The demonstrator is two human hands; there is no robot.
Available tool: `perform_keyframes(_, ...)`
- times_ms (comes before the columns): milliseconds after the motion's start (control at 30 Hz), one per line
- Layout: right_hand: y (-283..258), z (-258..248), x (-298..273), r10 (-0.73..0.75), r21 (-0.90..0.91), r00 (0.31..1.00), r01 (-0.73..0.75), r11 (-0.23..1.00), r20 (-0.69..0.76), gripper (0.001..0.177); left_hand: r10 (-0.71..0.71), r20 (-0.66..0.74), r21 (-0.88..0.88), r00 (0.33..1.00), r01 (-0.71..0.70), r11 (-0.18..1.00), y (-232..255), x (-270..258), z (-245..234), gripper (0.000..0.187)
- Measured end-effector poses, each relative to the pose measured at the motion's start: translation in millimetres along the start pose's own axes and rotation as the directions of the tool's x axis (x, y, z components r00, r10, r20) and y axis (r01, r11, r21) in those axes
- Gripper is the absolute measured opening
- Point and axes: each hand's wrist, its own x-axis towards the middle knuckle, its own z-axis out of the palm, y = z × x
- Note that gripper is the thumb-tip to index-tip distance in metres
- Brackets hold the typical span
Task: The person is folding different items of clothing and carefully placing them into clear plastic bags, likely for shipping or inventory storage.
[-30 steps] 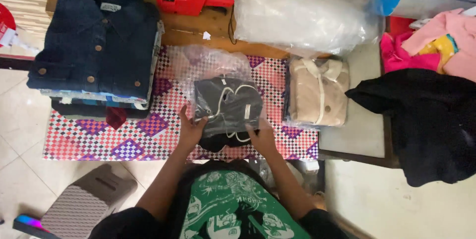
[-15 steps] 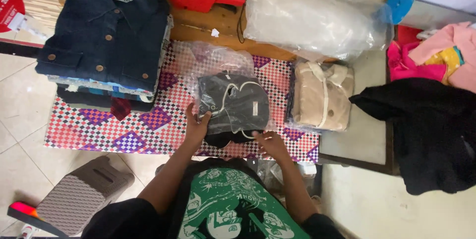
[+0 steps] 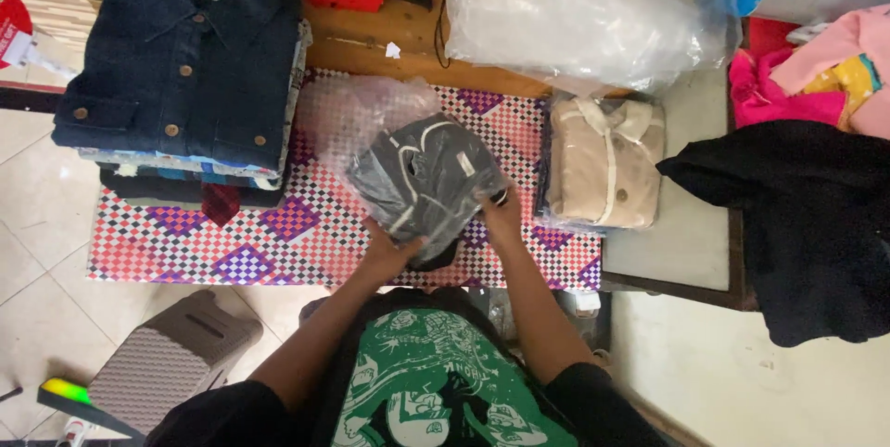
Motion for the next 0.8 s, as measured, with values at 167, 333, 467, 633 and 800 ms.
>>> perform_keyframes(167,45.1,-28.6,50.1,-0.123,0.062,0.934,0.152,0.986,-0.335,0.044,-0.036,0.468,-0.223,0.883,0.157,0.962,58.9,-27.5,-17.0,0.06)
perform_keyframes(333,41.5,-55.6,13.6,-0.246,-0.339,0.968,0.213,0.916,-0.057,0.045,0.463,0.048,0.24,0.885,-0.46,0.855,73.7,3.2,-42.1,0.033)
perform_keyframes(467,31.2,-60.6,2.4,0.047,-0.701,0.957,0.176,0.691,0.287,0.041,0.608,0.165,0.849,0.777,-0.425,0.314,45.9,43.5,-41.4,0.066)
perform_keyframes(633,25.5,-57.5,27.2,-0.202,-0.776,0.959,0.279,0.566,0.197,0.02,0.347,0.195,0.811,0.918,-0.349,0.469,45.4,22.2,-20.9,0.077)
perform_keyframes(800,7.1,-44.9,15.9,-0.596,-0.604,0.802,0.459,0.652,-0.034,0.041,0.5,0.04,0.731,0.865,-0.367,0.575,61.4,57.4,-19.2,0.035)
